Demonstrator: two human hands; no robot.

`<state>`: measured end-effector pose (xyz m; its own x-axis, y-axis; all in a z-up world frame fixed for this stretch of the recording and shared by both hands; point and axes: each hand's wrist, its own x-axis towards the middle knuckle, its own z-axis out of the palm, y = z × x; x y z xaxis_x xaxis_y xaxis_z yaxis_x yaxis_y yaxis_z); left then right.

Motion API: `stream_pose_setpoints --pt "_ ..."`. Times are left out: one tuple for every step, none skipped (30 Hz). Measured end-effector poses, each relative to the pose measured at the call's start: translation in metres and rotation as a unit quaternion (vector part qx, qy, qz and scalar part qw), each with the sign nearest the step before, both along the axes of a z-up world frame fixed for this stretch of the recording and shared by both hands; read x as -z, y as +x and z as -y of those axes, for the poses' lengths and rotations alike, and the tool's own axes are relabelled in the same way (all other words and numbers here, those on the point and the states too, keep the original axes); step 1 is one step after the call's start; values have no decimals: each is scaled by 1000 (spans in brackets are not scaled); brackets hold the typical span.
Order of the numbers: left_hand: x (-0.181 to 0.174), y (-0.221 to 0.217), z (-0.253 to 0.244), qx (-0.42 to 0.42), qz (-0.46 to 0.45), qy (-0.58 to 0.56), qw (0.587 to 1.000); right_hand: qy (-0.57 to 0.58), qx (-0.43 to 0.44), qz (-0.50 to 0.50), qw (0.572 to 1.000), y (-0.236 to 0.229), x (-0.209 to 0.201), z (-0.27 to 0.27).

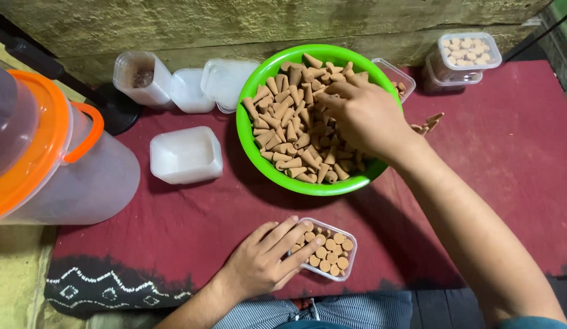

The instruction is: The person picks up incense cones from a bowl and places them into small plastic containers by hand, filling the containers before stacking them together.

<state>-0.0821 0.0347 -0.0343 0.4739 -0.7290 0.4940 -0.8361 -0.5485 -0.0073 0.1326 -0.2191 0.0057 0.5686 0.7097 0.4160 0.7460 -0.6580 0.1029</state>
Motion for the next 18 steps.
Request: stream_pose_setpoints --pt "0 1 0 0 -1 2 1000 2 0 -1 1000 4 1 -5" --pt "0 1 0 3 -5 -4 1000 -5 7 -8 1000 9 3 -11" --pt "0 1 0 6 -8 -10 1000 -12 14 -15 1000 14 4 -17" --pt "-1 1 0 3 -6 -9 1000 -12 11 -13 1000 13 1 -20" --pt "-2 1 0 7 -10 -18 1000 27 13 -36 999 12 -3 -24" --pt "-3 2 0 11 -11 -28 999 65 14 -57 996 13 -8 -28" --pt "-3 4 1 7 -7 -28 1000 65 10 -53 996 16 -8 -30" --pt "-2 4 1 13 -13 -37 999 64 11 -87 994 17 -7 -31" --pt "-1 4 1 18 -19 -46 999 63 13 -121 991 17 -6 -33" --pt "0 3 1 15 -18 -46 999 63 10 -120 991 17 -8 -38" --pt "2 3 1 21 -26 -53 998 51 40 -139 988 17 -10 -42" --pt "4 3 1 27 -34 -59 997 39 69 -157 984 16 -12 -48" --pt "3 4 1 24 -33 -58 997 39 65 -156 985 19 -15 -51" --pt "3 4 1 27 -35 -63 997 25 76 -173 982 21 -17 -55" --pt "3 3 1 31 -37 -68 997 11 86 -189 978 23 -18 -59" --pt "2 4 0 27 -39 -68 997 10 83 -191 978 24 -21 -64" --pt "2 5 0 29 -41 -64 997 1 83 -192 978 26 -24 -68" --pt "2 3 -1 34 -48 -61 996 -10 87 -197 976 24 -24 -70"
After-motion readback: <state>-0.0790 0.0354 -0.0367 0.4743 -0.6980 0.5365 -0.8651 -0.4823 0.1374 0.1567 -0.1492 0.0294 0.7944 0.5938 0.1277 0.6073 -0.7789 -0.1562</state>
